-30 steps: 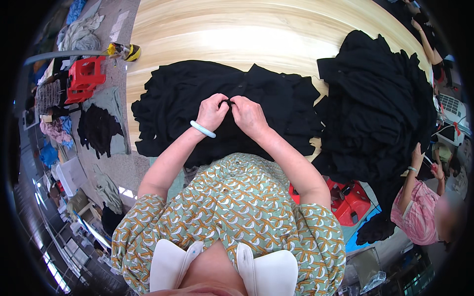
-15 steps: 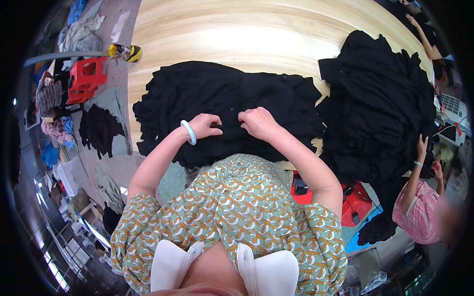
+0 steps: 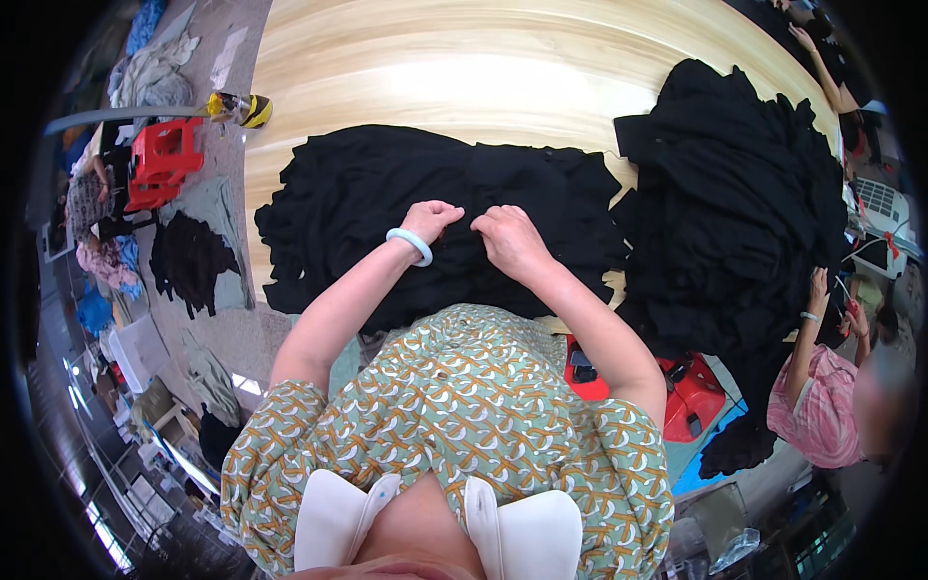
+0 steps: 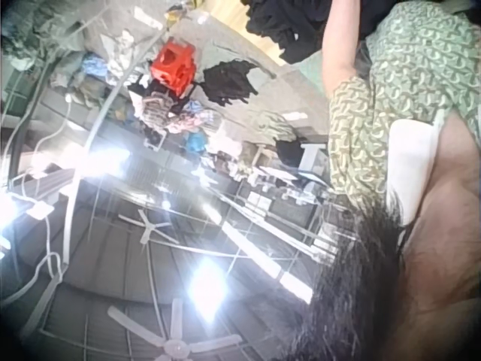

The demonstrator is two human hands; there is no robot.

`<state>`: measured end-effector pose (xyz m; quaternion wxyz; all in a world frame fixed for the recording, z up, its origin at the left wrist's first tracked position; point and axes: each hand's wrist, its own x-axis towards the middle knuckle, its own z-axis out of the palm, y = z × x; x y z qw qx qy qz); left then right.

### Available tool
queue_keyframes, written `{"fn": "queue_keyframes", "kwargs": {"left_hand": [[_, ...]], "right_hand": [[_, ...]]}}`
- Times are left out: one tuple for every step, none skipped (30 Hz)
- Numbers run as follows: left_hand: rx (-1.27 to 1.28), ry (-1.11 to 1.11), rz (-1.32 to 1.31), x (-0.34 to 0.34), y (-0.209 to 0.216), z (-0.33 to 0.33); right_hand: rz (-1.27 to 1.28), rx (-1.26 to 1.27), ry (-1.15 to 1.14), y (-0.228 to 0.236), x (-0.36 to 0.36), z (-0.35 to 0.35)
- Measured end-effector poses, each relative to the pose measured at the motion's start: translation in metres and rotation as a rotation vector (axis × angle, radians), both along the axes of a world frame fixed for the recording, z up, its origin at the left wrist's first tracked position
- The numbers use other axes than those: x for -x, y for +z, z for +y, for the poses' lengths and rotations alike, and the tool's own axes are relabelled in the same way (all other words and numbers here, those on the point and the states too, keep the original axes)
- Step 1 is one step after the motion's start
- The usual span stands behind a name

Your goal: Inspect and button black garments on a table.

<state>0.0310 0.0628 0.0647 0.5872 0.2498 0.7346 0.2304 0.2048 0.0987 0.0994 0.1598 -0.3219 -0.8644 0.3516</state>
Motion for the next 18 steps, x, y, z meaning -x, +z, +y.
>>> {"fn": "queue_keyframes", "kwargs": {"left_hand": [[-0.005, -0.009, -0.002, 0.000, -0.005, -0.002], [-0.113, -0.045, 0.100, 0.001, -0.014, -0.005], [-0.223, -0.085, 0.198, -0.002, -0.014, -0.004], [-0.256, -0.168, 0.325, 0.000, -0.012, -0.002], [-0.285, -0.245, 0.400, -0.002, 0.000, 0.003], [-0.341, -0.288, 0.430, -0.002, 0.007, 0.006], [-0.396, -0.330, 0.461, -0.003, 0.011, 0.008], [-0.400, -0.332, 0.462, -0.004, 0.014, 0.010], [-0.446, -0.339, 0.433, -0.006, 0.016, 0.012], [-0.491, -0.346, 0.404, -0.007, 0.017, 0.013], [-0.491, -0.345, 0.407, -0.008, 0.016, 0.014], [-0.466, -0.335, 0.358, -0.009, 0.015, 0.014], [-0.440, -0.323, 0.309, -0.009, 0.015, 0.013], [-0.383, -0.318, 0.259, -0.009, 0.015, 0.014], [-0.382, -0.317, 0.259, -0.009, 0.015, 0.015], [-0.357, -0.321, 0.249, -0.010, 0.016, 0.016], [-0.331, -0.324, 0.239, -0.009, 0.017, 0.015], [-0.330, -0.321, 0.240, -0.008, 0.016, 0.016]], "right_hand": [[-0.002, -0.005, -0.009, -0.001, 0.004, -0.001], [0.028, 0.006, -0.029, -0.003, 0.009, -0.001], [0.054, 0.017, -0.054, -0.006, 0.011, -0.001], [0.082, 0.060, -0.068, -0.008, 0.013, 0.001], [0.080, 0.093, -0.081, -0.012, 0.014, 0.003], [0.087, 0.103, -0.099, -0.012, 0.016, 0.004], [0.094, 0.115, -0.116, -0.012, 0.015, 0.006], [0.096, 0.112, -0.118, -0.009, 0.014, 0.006], [0.093, 0.175, -0.166, -0.006, 0.013, 0.007], [0.091, 0.238, -0.212, -0.004, 0.013, 0.008], [0.093, 0.238, -0.210, -0.004, 0.012, 0.008], [0.098, 0.257, -0.233, -0.003, 0.011, 0.009], [0.102, 0.276, -0.255, -0.003, 0.011, 0.009], [0.103, 0.276, -0.254, -0.003, 0.012, 0.009], [0.078, 0.332, -0.282, -0.002, 0.013, 0.009], [0.052, 0.387, -0.309, -0.001, 0.013, 0.009], [0.052, 0.388, -0.306, -0.002, 0.014, 0.008], [0.094, 0.297, -0.304, -0.004, 0.015, 0.007]]}}
